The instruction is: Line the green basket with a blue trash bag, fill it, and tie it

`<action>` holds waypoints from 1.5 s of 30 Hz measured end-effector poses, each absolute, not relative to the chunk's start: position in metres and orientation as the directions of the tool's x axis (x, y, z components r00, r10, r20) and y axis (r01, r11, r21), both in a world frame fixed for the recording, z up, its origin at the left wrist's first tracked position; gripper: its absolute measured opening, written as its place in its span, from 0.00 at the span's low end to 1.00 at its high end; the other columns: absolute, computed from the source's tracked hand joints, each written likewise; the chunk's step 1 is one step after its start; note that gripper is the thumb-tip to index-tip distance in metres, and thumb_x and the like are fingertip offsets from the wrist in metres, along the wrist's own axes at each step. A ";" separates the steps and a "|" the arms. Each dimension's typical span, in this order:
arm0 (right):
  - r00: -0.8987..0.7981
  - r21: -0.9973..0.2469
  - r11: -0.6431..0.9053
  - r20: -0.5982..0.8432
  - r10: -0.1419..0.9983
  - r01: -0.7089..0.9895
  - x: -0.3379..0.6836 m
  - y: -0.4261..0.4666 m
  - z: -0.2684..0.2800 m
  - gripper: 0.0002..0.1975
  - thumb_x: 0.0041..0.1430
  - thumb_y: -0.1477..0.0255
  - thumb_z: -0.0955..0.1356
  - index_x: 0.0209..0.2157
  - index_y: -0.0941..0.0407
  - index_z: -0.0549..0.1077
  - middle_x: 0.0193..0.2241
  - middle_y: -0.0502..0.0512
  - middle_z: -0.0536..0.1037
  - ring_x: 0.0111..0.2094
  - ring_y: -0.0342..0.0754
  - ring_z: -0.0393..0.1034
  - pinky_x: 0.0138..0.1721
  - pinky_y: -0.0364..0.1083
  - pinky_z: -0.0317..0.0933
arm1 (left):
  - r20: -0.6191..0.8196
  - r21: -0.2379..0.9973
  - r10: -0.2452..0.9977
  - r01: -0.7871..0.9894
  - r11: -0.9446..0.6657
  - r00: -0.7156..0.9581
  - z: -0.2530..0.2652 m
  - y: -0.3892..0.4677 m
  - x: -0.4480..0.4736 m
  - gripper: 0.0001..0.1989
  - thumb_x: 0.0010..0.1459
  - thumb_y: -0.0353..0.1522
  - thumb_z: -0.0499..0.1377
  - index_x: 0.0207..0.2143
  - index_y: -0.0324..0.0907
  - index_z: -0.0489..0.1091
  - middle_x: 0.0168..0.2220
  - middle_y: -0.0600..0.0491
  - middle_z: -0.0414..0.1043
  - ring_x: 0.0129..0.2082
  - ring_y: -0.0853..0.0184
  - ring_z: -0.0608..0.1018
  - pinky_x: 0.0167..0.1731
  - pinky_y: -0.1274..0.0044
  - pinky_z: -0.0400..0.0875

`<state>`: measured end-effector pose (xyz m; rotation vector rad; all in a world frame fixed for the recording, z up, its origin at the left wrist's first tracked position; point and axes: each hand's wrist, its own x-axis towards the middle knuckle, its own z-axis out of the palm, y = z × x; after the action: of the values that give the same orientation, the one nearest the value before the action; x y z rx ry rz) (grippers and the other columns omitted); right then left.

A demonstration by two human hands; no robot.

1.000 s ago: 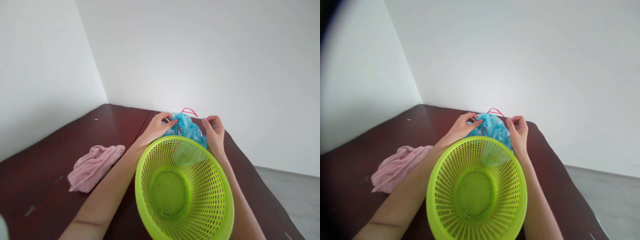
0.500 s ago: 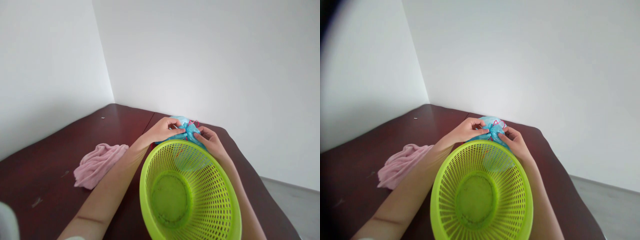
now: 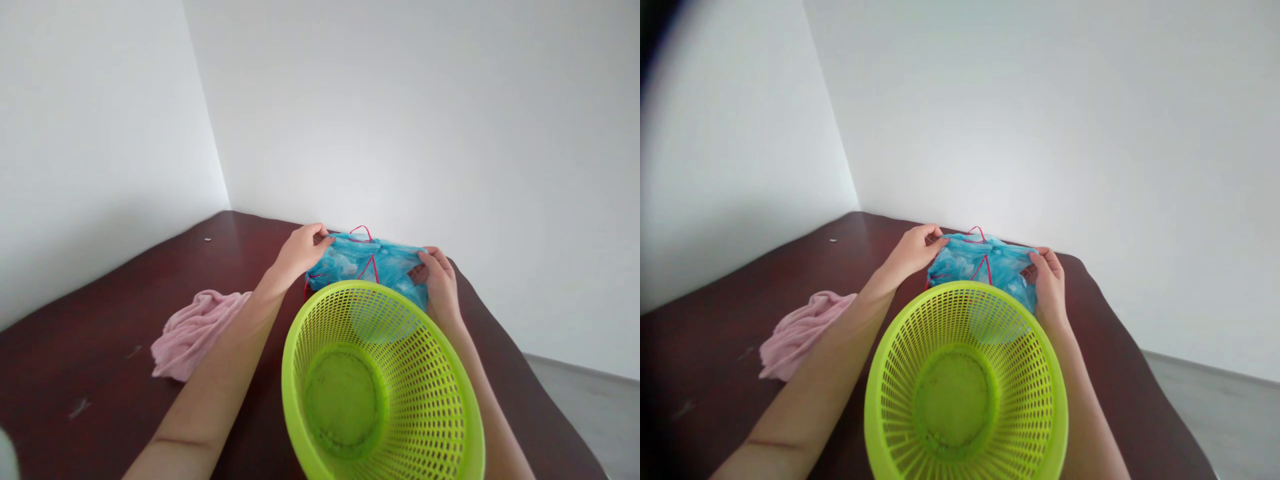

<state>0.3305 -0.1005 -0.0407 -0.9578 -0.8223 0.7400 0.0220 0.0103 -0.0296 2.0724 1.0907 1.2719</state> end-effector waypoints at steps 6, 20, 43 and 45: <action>0.389 -0.939 0.329 0.266 0.882 -0.103 0.327 -0.107 -0.035 0.11 0.59 0.61 0.80 0.36 0.47 0.77 0.20 0.45 0.64 0.24 0.48 0.63 0.27 0.47 0.62 | 0.577 0.771 0.775 0.139 -0.621 0.258 -0.027 0.000 0.038 0.17 0.68 0.27 0.65 0.58 0.45 0.76 0.64 0.44 0.81 0.54 0.59 0.84 0.53 0.68 0.77; 0.058 -0.965 0.191 0.183 0.981 -0.181 0.324 -0.114 -0.040 0.16 0.58 0.55 0.79 0.37 0.49 0.77 0.28 0.47 0.73 0.26 0.48 0.63 0.30 0.48 0.58 | 0.622 0.602 0.561 0.125 -0.789 0.546 -0.026 -0.010 0.054 0.07 0.73 0.42 0.74 0.48 0.53 0.88 0.55 0.45 0.88 0.61 0.48 0.83 0.71 0.54 0.71; 0.487 -0.924 0.361 0.374 0.789 0.125 0.334 -0.090 -0.058 0.23 0.66 0.46 0.78 0.32 0.47 0.72 0.26 0.45 0.68 0.27 0.49 0.64 0.28 0.47 0.66 | 0.621 0.626 0.670 0.257 -0.736 0.407 -0.024 0.009 0.018 0.10 0.74 0.36 0.64 0.53 0.49 0.83 0.53 0.47 0.88 0.55 0.51 0.85 0.60 0.63 0.77; 0.543 -0.933 0.356 0.329 0.772 0.060 0.338 -0.090 -0.060 0.23 0.67 0.44 0.77 0.35 0.47 0.73 0.26 0.45 0.70 0.26 0.48 0.65 0.27 0.48 0.66 | 0.567 0.738 0.702 0.112 -0.665 0.432 -0.022 0.011 0.014 0.08 0.72 0.38 0.65 0.48 0.47 0.81 0.54 0.47 0.89 0.55 0.52 0.86 0.58 0.65 0.78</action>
<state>0.3377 -0.0905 -0.0596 -1.1293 -0.9030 0.5515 0.0135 0.0113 -0.0215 2.0661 0.6827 1.2263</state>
